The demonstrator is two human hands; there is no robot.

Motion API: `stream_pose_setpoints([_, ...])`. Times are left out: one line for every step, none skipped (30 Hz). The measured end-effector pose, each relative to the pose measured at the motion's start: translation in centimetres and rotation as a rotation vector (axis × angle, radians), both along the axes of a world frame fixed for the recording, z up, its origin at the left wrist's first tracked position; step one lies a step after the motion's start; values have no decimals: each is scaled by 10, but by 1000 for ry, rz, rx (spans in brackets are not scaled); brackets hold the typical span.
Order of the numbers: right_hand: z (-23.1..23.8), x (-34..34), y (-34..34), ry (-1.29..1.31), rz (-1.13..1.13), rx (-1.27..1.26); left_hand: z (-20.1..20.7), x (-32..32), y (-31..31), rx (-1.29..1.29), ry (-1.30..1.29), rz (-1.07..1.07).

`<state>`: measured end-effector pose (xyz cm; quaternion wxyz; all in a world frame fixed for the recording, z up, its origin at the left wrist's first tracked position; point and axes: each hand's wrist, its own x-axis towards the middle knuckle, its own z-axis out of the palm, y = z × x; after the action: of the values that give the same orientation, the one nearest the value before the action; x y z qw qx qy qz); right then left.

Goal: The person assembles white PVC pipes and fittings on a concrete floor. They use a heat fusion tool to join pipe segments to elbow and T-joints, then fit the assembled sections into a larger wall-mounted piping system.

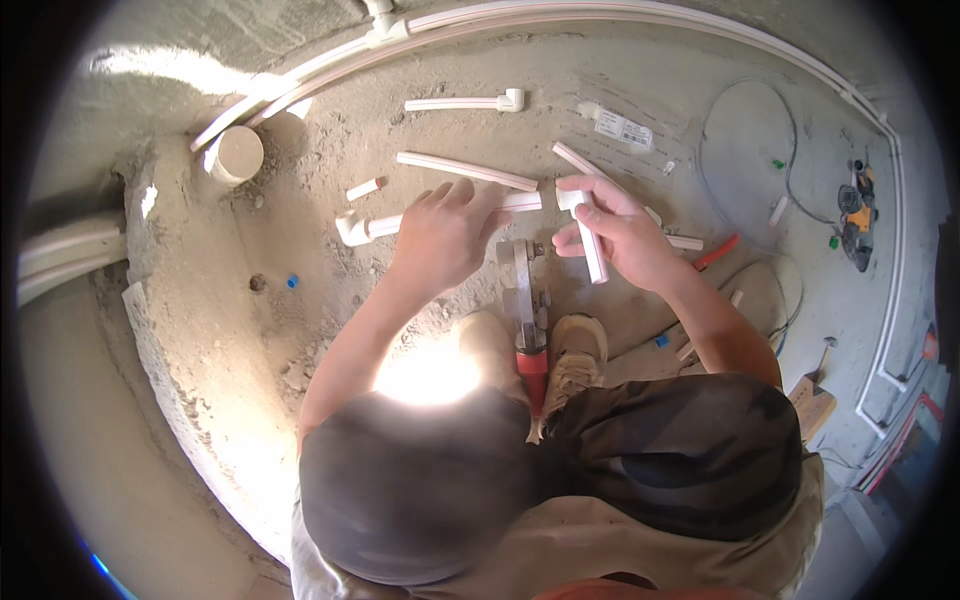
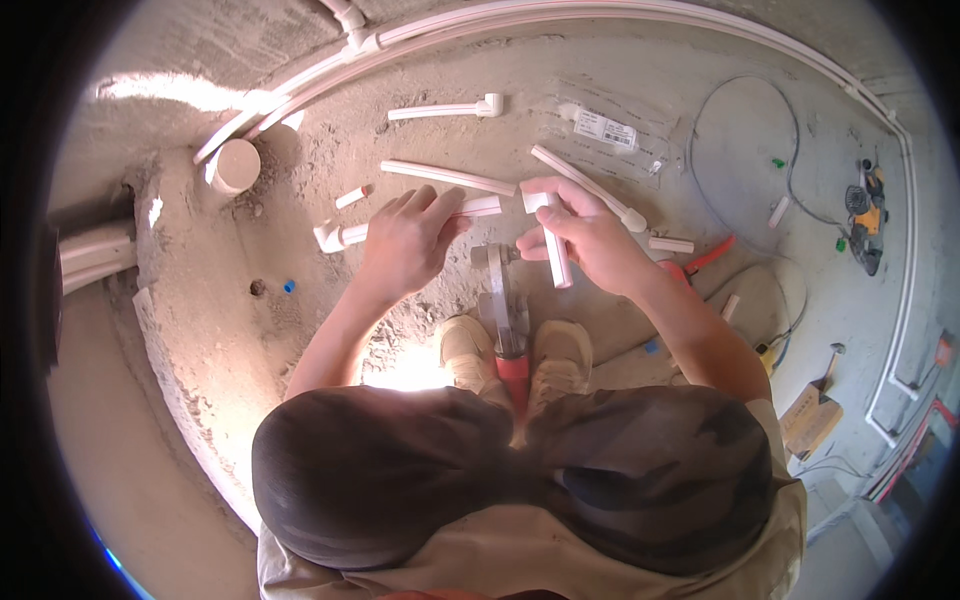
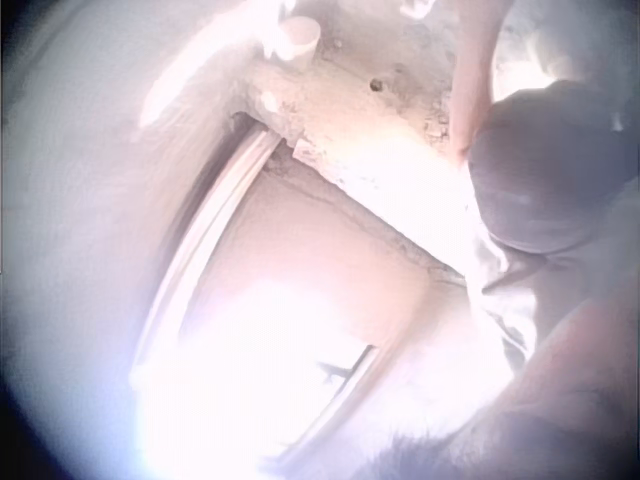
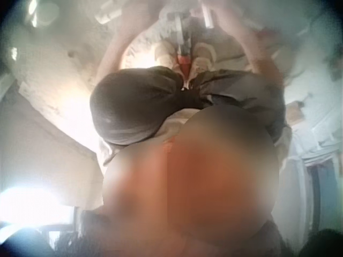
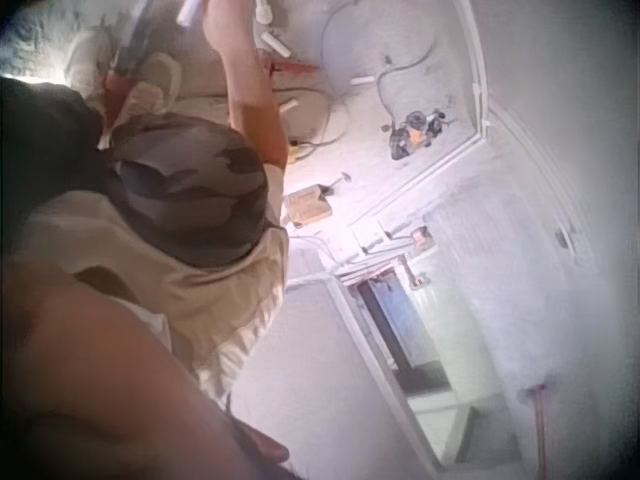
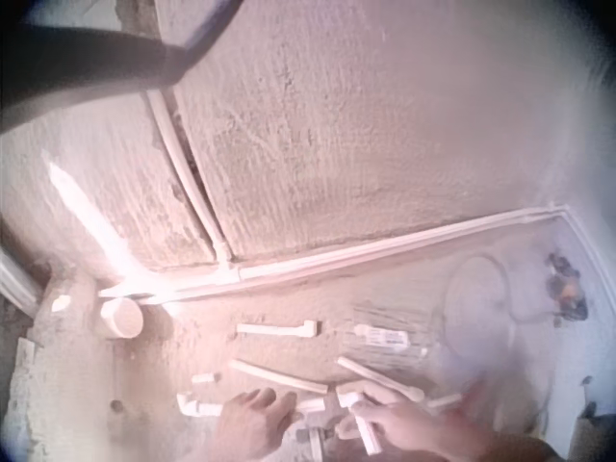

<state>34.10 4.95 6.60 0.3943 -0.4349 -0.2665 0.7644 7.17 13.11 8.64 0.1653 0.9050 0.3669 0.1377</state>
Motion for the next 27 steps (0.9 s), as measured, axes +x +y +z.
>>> stream_pose_setpoints([2, 0, 2, 75, -41, -116, -2, 0, -2, -11, 6, 15])
stream_pose_setpoints([4, 1, 4, 193, -84, -172, -4, 0, -1, -25, 8, 18])
stream_pose_setpoints([7, 2, 5, 290, -120, -229, -6, 1, -1, -21, -21, 14])
stream_pose_setpoints([9, 3, 4, 336, -193, -287, -7, 2, -1, -48, -19, 41])
stream_pose_setpoints([12, 3, 3, 412, -197, -253, -8, 3, 1, -57, -40, 60])
stream_pose_setpoints([14, 1, 2, 431, -219, -273, -8, 3, 2, -63, -60, 87])
stream_pose_setpoints([14, 0, -1, 430, -256, -294, -8, 4, 3, -76, -51, 89])
stream_pose_setpoints([13, -3, -3, 287, -253, -283, -8, 5, 2, -88, -44, 96])
stream_pose_setpoints([12, -6, -8, 208, -245, -145, -7, 6, 1, -116, -17, 98])
stream_pose_setpoints([11, -9, -11, 96, -252, 4, -6, 7, 0, -118, -22, 83])
stream_pose_setpoints([8, -11, -14, -6, -229, 175, -3, 7, -3, -136, -8, 71])
stream_pose_setpoints([8, -11, -20, 55, -215, 249, 1, 6, -6, -168, 22, 58])
stream_pose_setpoints([7, -11, -23, -3, -185, 245, 6, 5, -9, -175, 16, 41])
stream_pose_setpoints([8, -8, -26, -56, -107, 273, 11, 5, -11, -189, 18, 18])
stream_pose_setpoints([10, -5, -28, -159, -64, 230, 16, 5, -13, -206, 18, -9])
stream_pose_setpoints([12, -5, -32, -137, -35, 280, 21, 6, -15, -228, 31, -17])
stream_pose_setpoints([15, -6, -36, -162, -35, 263, 27, 6, -18, -249, 41, -23])
stream_pose_setpoints([17, -9, -37, -204, -23, 224, 31, 7, -20, -262, 38, -31])
stream_pose_setpoints([19, -13, -38, -176, -34, 265, 36, 8, -22, -273, 33, -32])
stream_pose_setpoints([20, -18, -39, -160, -40, 278, 39, 9, -25, -282, 21, -42])
stream_pose_setpoints([21, -25, -39, -141, -34, 290, 42, 10, -27, -297, 8, -50])
stream_pose_setpoints([21, -28, -39, -232, -36, 339, 44, 10, -30, -299, 12, -50])
stream_pose_setpoints([20, -34, -38, -329, -59, 396, 45, 10, -32, -294, 10, -51])
stream_pose_setpoints([19, -37, -37, -422, -81, 481, 45, 11, -33, -284, 2, -55])
stream_pose_setpoints([16, -39, -35, -513, -102, 565, 44, 11, -34, -249, 7, -56])
stream_pose_setpoints([14, -39, -33, -466, -86, 516, 43, 10, -35, -218, 14, -63])
stream_pose_setpoints([11, -38, -31, -418, -70, 466, 41, 10, -34, -187, 22, -68])
